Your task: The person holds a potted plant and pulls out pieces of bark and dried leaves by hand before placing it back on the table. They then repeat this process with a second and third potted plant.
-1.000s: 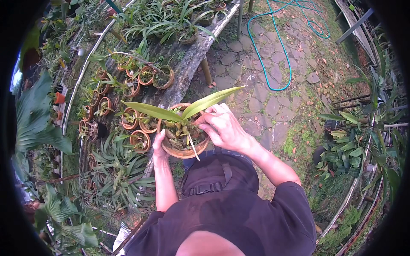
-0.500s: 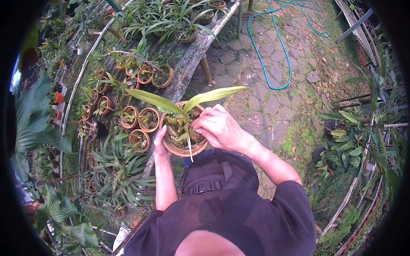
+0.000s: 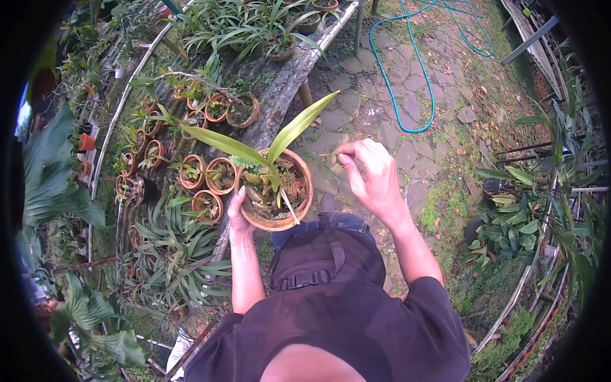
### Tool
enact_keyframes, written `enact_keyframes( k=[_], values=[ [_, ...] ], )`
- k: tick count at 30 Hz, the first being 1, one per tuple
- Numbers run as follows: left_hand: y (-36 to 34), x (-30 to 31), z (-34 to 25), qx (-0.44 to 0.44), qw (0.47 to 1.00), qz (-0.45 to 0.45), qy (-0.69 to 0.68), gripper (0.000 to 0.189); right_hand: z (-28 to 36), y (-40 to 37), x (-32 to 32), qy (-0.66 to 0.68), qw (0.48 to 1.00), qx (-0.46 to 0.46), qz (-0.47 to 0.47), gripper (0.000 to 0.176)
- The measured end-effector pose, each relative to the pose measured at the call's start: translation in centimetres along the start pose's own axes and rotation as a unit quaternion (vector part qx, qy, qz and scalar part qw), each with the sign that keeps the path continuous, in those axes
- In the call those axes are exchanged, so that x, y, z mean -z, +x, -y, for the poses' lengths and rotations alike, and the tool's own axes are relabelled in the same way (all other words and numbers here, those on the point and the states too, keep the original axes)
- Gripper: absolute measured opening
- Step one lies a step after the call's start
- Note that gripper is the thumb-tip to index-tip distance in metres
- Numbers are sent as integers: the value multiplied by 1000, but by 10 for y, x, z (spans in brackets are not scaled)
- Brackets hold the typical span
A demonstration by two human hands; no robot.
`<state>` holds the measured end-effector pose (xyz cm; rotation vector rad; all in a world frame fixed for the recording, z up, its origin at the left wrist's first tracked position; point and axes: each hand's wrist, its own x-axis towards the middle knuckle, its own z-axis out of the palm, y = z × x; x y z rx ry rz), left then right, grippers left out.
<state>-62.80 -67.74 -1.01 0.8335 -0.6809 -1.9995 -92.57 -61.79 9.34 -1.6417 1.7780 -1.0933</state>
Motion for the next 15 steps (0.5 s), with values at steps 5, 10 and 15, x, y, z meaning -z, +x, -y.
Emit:
enact_keyframes(
  k=[5, 10, 15],
  values=[
    [0, 3, 1, -37, 999, 5, 4, 74, 2, -1, 2, -186, 977, 98, -22, 23],
    [-1, 10, 3, 5, 1000, 9, 15, 78, 16, 4, -27, 32, 993, 110, 42, 20],
    [-2, -6, 2, -22, 999, 20, 27, 84, 23, 11, -35, -38, 987, 98, 121, 31]
  ],
)
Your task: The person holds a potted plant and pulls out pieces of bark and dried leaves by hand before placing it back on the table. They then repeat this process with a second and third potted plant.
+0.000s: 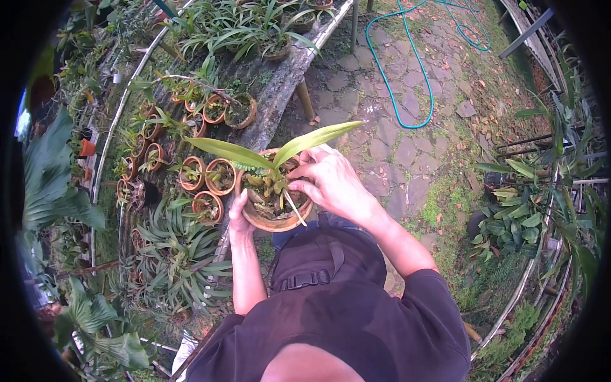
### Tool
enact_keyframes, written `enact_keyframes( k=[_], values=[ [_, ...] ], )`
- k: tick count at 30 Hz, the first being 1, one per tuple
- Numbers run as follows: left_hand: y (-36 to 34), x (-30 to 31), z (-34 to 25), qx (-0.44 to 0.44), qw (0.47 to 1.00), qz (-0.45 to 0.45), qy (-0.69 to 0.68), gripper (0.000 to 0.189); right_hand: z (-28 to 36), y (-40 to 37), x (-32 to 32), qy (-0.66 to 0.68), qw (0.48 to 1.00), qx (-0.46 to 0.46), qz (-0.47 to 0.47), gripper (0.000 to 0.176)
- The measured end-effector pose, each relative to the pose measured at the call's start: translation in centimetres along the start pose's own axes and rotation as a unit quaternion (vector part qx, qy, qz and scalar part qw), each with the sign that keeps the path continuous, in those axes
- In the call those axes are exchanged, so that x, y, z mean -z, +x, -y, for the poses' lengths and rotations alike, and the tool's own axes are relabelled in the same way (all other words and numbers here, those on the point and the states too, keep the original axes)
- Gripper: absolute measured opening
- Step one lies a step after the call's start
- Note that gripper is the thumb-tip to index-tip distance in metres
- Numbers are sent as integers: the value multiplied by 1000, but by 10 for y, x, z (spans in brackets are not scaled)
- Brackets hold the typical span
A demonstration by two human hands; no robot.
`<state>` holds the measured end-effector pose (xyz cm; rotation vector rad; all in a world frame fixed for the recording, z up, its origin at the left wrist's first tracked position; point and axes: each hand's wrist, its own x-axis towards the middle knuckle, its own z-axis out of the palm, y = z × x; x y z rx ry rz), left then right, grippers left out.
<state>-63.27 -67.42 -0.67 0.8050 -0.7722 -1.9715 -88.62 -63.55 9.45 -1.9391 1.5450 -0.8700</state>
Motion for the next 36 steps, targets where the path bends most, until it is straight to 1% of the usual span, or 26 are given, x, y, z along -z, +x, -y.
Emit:
enact_keyframes(
  k=[4, 7, 8, 10, 11, 14, 16, 18, 20, 22, 23, 26, 29, 32, 35, 36],
  values=[
    [-3, 3, 0, 12, 1000, 6, 5, 86, 1, -2, -1, 14, 1000, -18, 9, 38],
    [-7, 8, 4, -1, 1000, -6, -8, 84, 9, -5, -1, 9, 1000, -20, 0, 44],
    [-8, 16, 8, 7, 1000, -6, -12, 82, 11, -6, -1, 5, 1000, -22, -5, 47],
    [-9, 28, 10, 25, 999, -8, -20, 79, 14, -7, -1, -27, 999, 0, -33, 47],
    [-10, 31, 13, 20, 999, -12, -41, 74, 16, -7, -1, -42, 998, 11, -47, 48],
    [-11, 40, 14, 30, 998, 7, -50, 73, 18, -10, 2, -35, 999, 1, -19, 41],
    [-10, 43, 14, 39, 997, 21, -59, 73, 15, -11, -1, 0, 1000, 3, -17, 32],
    [-11, 40, 13, 30, 998, 17, -52, 74, 12, -11, -1, 23, 1000, -1, -9, 24],
    [-13, 17, 3, 3, 1000, -6, -29, 76, 9, -11, 0, 32, 999, -9, 5, 18],
    [-14, 17, 3, 7, 1000, -5, -27, 77, 7, -11, -1, 45, 999, -8, 2, 16],
    [-14, 18, 2, 9, 1000, -5, -26, 78, 7, -11, -1, 51, 999, -8, 0, 16],
    [-15, 11, 0, 4, 999, -21, -35, 77, 10, -9, -3, 64, 997, 17, -47, 15],
    [-14, 9, -1, -22, 999, -22, -35, 77, 16, -9, 2, 51, 997, 16, -54, 18],
    [-14, 11, -2, -11, 999, -30, -21, 77, 20, -12, 9, 39, 999, 15, -18, 24],
    [-12, 9, -3, 0, 999, -36, -18, 79, 25, -14, 7, 38, 999, 22, -4, 30],
    [-11, 7, -4, -5, 999, -33, -13, 80, 24, -13, 4, 26, 999, 18, -13, 31]
  ],
)
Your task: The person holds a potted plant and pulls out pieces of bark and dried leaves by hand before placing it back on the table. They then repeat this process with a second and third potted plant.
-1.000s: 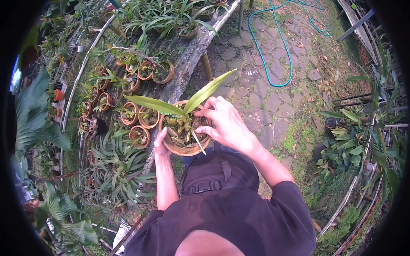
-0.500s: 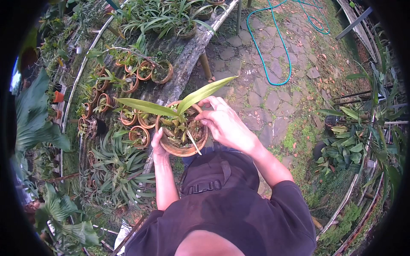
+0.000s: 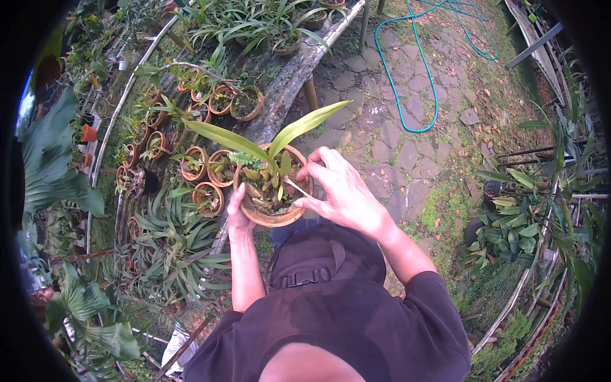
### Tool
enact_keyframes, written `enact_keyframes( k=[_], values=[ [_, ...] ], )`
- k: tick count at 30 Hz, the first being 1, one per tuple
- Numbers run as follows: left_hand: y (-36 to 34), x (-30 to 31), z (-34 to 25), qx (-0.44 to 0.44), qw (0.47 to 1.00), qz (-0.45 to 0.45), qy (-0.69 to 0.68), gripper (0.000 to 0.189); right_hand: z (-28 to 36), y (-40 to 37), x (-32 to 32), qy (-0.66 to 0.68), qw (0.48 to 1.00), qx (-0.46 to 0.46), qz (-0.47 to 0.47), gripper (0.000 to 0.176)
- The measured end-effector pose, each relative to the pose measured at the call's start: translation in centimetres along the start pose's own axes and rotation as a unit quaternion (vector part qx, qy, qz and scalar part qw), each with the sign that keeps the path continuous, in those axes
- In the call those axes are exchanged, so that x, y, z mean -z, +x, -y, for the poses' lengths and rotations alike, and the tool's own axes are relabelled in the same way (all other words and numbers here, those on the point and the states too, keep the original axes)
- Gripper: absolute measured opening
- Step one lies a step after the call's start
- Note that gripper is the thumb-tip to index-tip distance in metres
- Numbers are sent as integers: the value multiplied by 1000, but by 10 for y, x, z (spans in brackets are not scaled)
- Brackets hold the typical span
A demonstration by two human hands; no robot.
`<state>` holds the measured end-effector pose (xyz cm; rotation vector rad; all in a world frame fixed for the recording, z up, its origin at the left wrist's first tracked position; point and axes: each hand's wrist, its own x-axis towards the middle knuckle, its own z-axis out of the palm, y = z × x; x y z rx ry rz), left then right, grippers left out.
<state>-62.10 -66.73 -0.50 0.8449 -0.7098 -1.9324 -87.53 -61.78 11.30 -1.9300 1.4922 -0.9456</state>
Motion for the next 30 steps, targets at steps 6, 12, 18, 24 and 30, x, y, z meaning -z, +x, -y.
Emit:
enact_keyframes(
  k=[6, 12, 18, 24, 30],
  values=[
    [1, -15, -3, -14, 1000, -8, 20, 81, -23, 4, -21, -20, 994, -31, -100, 29],
    [4, -9, 1, 29, 998, -49, 31, 71, -13, -8, -23, -38, 992, -46, -115, 25],
    [4, -32, 3, -44, 993, -50, 98, 71, -21, -9, -47, -83, 991, -55, -94, 31],
    [1, -40, 6, -58, 994, -41, 81, 70, -26, 0, -53, -59, 994, -68, -68, 31],
    [-3, -39, 5, -56, 993, -42, 92, 70, -35, 5, -61, -2, 995, -76, -67, 22]
  ],
)
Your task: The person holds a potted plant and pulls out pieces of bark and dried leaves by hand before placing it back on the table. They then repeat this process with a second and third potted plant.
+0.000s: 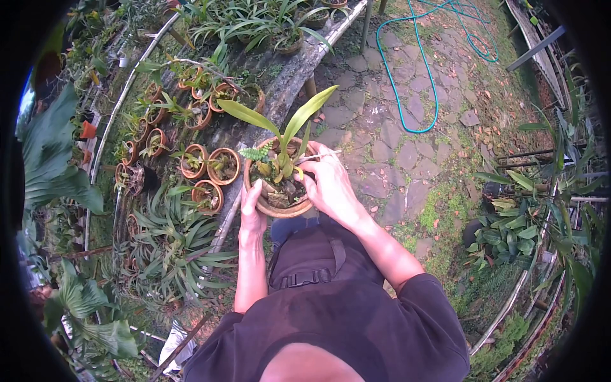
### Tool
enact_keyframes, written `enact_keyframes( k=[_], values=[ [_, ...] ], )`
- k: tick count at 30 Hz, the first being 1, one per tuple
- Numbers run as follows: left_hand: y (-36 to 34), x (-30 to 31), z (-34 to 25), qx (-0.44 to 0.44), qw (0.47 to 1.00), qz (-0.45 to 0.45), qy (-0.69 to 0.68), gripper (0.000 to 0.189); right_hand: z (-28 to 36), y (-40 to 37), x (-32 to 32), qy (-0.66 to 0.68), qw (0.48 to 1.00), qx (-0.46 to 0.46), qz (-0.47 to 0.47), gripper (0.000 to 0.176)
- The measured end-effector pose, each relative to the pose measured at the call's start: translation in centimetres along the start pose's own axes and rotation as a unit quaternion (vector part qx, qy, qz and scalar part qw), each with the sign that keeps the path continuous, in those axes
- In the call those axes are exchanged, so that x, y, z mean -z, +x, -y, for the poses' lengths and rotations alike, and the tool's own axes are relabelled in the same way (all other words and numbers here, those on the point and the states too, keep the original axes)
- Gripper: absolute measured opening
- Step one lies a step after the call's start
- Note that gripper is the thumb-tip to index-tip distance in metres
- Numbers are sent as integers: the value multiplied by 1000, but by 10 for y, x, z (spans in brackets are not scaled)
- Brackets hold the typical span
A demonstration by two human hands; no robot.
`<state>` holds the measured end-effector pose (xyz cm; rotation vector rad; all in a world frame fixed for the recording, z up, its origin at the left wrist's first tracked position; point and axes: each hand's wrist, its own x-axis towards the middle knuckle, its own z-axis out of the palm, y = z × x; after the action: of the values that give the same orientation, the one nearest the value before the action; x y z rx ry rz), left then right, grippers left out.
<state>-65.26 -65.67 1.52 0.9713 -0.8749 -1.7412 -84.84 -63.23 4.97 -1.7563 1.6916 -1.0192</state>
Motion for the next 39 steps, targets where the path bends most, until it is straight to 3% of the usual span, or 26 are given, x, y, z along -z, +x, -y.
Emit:
enact_keyframes(
  k=[4, 8, 14, 16, 19, 23, 26, 32, 39],
  values=[
    [-2, 0, 1, 6, 1000, -8, 2, 71, 2, 0, -3, 16, 1000, -20, -18, 16],
    [1, 7, 9, 13, 999, -31, 1, 71, -3, -1, -6, 121, 991, -34, -34, 13],
    [1, 18, 13, 30, 997, -51, -57, 69, -4, -6, 34, 160, 985, -23, -52, 9],
    [3, 23, 13, 30, 997, -51, -56, 67, -5, -13, 54, 99, 987, -115, -47, 12],
    [5, 13, 3, 11, 998, -57, -36, 67, 0, -18, 64, -157, 982, -91, -44, 17],
    [8, 7, 3, -4, 999, -50, 6, 67, 9, -9, 39, 42, 999, -5, -23, 24],
    [7, -10, -5, -10, 1000, -24, 10, 67, 4, -2, 17, -24, 1000, 11, -10, 25],
    [5, -19, -7, -26, 1000, -2, 4, 66, -11, 6, 9, 23, 999, -4, 25, 19],
    [6, -13, -1, -19, 1000, -19, 8, 67, -14, 4, 4, 111, 993, -15, -40, 12]
  ],
)
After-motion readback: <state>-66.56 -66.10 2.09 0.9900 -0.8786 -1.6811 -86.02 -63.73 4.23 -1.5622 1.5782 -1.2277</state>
